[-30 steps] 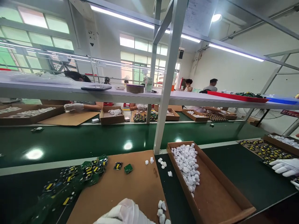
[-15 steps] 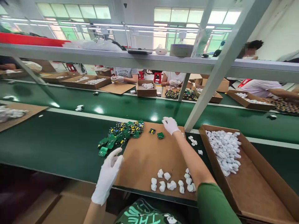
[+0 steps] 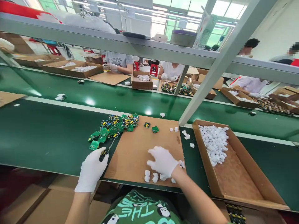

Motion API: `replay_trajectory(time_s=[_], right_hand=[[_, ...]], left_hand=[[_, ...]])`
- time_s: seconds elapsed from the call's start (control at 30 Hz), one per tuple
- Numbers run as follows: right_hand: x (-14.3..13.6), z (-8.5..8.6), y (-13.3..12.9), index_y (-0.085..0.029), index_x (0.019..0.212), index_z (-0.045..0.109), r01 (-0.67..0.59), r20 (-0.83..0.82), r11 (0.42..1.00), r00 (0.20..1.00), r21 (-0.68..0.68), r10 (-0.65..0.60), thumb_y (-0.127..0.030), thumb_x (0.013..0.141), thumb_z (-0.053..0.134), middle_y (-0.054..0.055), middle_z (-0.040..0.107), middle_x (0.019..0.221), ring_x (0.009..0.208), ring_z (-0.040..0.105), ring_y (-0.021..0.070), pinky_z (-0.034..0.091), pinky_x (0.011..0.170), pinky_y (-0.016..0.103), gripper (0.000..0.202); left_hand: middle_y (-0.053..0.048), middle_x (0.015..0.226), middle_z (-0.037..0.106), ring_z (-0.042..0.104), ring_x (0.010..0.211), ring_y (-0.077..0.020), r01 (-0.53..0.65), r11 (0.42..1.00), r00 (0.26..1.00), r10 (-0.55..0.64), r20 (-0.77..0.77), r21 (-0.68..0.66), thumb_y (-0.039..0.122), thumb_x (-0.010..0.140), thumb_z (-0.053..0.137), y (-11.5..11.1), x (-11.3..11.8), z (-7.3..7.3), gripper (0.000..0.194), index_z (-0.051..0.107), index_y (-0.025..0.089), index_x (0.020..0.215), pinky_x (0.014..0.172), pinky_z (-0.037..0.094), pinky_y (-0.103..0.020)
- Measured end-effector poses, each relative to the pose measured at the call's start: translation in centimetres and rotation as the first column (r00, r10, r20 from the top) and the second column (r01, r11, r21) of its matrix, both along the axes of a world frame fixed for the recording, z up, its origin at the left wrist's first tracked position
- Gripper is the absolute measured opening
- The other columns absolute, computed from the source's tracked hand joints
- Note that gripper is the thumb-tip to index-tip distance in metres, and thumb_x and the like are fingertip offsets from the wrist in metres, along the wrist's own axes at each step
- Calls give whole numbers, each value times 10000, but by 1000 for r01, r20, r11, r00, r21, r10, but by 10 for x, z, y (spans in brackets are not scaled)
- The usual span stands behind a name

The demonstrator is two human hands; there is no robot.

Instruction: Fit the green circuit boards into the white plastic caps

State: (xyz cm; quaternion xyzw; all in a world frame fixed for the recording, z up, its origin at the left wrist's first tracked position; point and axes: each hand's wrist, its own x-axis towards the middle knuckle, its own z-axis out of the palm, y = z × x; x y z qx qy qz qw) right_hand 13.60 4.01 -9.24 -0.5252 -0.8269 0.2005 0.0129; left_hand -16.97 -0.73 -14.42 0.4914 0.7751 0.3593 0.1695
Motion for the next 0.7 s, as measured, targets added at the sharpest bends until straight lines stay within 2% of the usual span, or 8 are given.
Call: replay_trajectory(time_s=[0.13,0.27,0.33,0.4,0.43,0.5,0.6,0.7], right_hand=[[3,-19,-31,-215,1001,737,38,-71,999,997,-25,-39,-184,789,653,64,679,888,897,646,257,459,786,328,230],[8,-25,-31,-222,1051,712,100,-286,995,953,-21,-101,-128,845,547,67,653,988,874,633,217,482,818,343,280],[12,-21,-30,-211,1138,670,167,-427,986,890,-19,-159,-150,908,455,92,618,1109,942,629,210,496,875,369,321],[17,-16,-31,-196,1163,637,228,-558,973,802,-43,-213,-214,952,415,113,583,1197,1022,624,208,514,907,379,307],[20,-13,-31,-195,1173,625,243,-609,968,758,-67,-233,-259,959,430,112,588,1193,1027,629,206,531,893,374,297],[25,-8,-34,-195,1209,609,236,-681,963,684,-130,-260,-356,954,481,84,634,1073,910,654,191,573,784,350,329],[28,-2,-40,-191,1251,621,192,-786,929,496,-316,-369,-451,895,605,42,679,895,686,624,154,572,623,314,442],[24,1,-50,-188,1221,666,214,-774,848,346,-486,-531,-468,826,717,101,739,1019,725,665,173,576,602,293,487]], left_hand=[[-189,1313,644,612,1209,-374,-43,998,979,34,200,44,394,845,591,2,13,11,491,627,156,1272,1088,436,-568],[-122,1238,684,706,1067,-273,76,991,869,-120,480,109,509,889,583,2,48,28,539,565,194,1326,951,576,-434],[-88,1150,703,727,1006,-260,138,978,661,-208,720,156,493,876,653,1,68,35,513,585,196,1289,860,612,-386],[-69,1064,713,731,971,-245,173,966,301,-237,924,192,413,852,738,1,84,38,467,626,185,1244,794,617,-326],[-69,1044,720,729,961,-235,188,961,129,-227,965,201,371,841,766,1,91,39,433,656,175,1211,780,612,-299],[-85,1079,734,724,939,-209,231,949,-78,-201,976,214,320,839,781,2,103,37,355,704,159,1146,769,602,-262],[-101,1139,742,721,912,-182,274,937,-179,-173,969,218,314,849,774,1,118,34,289,733,167,1095,760,587,-235],[-106,1014,766,729,845,-179,295,930,-225,-155,962,219,356,845,776,-2,130,33,273,747,166,1040,673,557,-208]])
